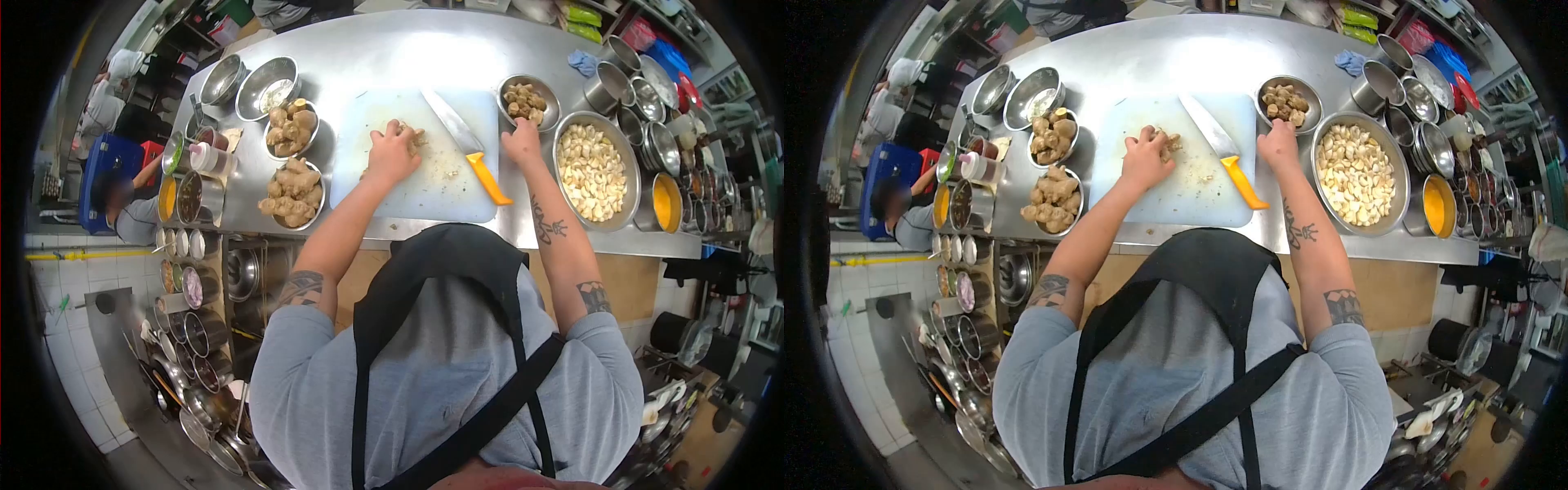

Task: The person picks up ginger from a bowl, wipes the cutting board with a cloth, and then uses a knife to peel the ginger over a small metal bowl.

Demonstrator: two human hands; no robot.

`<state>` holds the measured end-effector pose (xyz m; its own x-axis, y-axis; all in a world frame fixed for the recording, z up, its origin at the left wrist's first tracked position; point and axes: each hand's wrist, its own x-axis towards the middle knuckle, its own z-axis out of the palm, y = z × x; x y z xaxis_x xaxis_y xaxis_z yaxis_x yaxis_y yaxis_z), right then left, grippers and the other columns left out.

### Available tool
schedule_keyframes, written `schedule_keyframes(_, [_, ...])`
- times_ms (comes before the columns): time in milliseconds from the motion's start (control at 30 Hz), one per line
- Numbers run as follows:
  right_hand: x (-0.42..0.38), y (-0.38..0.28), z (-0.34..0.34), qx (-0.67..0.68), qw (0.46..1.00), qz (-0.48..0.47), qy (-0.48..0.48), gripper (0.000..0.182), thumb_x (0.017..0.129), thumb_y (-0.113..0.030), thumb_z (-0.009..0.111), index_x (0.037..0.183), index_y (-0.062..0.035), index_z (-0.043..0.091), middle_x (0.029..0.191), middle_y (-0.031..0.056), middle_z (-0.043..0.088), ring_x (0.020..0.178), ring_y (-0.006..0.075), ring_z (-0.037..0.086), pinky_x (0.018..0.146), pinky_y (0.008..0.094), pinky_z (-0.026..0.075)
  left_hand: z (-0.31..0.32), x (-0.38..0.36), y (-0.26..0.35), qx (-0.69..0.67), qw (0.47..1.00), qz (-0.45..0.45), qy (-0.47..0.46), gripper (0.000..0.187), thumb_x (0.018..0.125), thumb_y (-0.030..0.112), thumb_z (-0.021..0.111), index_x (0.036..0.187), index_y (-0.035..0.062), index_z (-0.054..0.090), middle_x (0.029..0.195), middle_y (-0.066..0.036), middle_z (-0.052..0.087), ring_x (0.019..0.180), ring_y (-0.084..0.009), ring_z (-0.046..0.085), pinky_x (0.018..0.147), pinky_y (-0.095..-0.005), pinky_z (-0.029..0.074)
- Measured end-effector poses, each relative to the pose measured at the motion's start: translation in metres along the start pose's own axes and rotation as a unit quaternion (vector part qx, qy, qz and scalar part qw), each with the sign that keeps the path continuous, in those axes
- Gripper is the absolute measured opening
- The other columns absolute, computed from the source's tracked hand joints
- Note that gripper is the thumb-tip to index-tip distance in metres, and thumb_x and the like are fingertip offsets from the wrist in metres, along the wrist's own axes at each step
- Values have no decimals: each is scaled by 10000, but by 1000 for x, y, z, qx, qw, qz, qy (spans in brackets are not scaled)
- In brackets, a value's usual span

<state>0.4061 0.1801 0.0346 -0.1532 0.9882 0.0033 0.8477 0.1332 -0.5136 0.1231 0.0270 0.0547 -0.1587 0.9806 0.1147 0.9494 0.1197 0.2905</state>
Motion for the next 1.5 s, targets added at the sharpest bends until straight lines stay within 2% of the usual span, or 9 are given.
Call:
schedule_keyframes(200, [-37,-3,-16,33,996,-70,37,582,848,-223,686,1357,18,536,1423,270,474,1296,423,514,1103,462,440,2,35,-33,-85,996,-35,-15,491,750,227,740,1223,154,632,1221,-123,607,1037,-289,617,873,-423,552])
schedule_keyframes(300, [-82,5,-42,55,989,-129,50,573,866,-202,707,1367,12,531,1425,242,473,1291,419,516,1091,456,447,-23,35,-34,-416,881,-198,-108,465,797,166,732,1240,140,593,1136,-68,614,939,-207,625,784,-357,541])
schedule_keyframes(500, [-164,31,-75,157,982,-108,12,500,867,-134,718,1318,17,565,1397,233,503,1284,407,522,1072,437,457,-24,66,-3,-535,832,-90,-112,467,818,78,711,1256,109,553,1036,-59,622,882,-150,611,632,-309,506])
schedule_keyframes(600, [-180,31,-81,190,977,-97,14,488,875,-125,719,1320,5,567,1392,224,510,1287,407,521,1079,427,451,-21,95,85,-288,951,113,15,488,755,124,769,1214,83,606,1110,-158,608,956,-285,633,816,-376,553])
schedule_keyframes(700, [-192,33,-82,204,974,-96,31,491,884,-121,713,1332,4,556,1395,222,508,1283,410,521,1081,422,448,4,130,171,-179,969,168,-21,501,695,155,765,1181,155,644,1293,-182,526,1164,-436,500,983,-498,492])
schedule_keyframes(833, [-212,34,-91,218,972,-79,36,485,890,-117,707,1335,0,555,1396,222,506,1281,408,521,1081,419,449,57,174,230,-85,946,311,24,602,689,213,821,1253,180,613,1345,-130,526,1250,-431,455,1045,-518,475])
schedule_keyframes(1000, [-228,51,-98,238,968,-39,73,444,889,-110,710,1301,-7,581,1348,212,553,1232,405,562,1040,421,478,49,175,244,12,960,252,-117,838,768,290,820,1527,282,463,1625,-162,323,1452,-475,316,1148,-492,406])
schedule_keyframes(1300, [-204,50,-77,256,962,-92,9,358,894,-100,709,1236,-27,631,1310,182,597,1137,365,626,890,394,552,-27,65,10,-162,979,70,103,725,848,349,799,1421,15,507,1436,-223,511,1337,-381,488,1135,-464,394])
schedule_keyframes(1500, [-182,21,-69,236,960,-149,-33,343,891,-90,702,1218,-14,638,1300,169,605,1099,352,645,909,379,543,-5,-83,-35,-34,996,1,86,1070,762,497,834,1545,15,286,1533,-238,393,1388,-441,386,1151,-534,305])
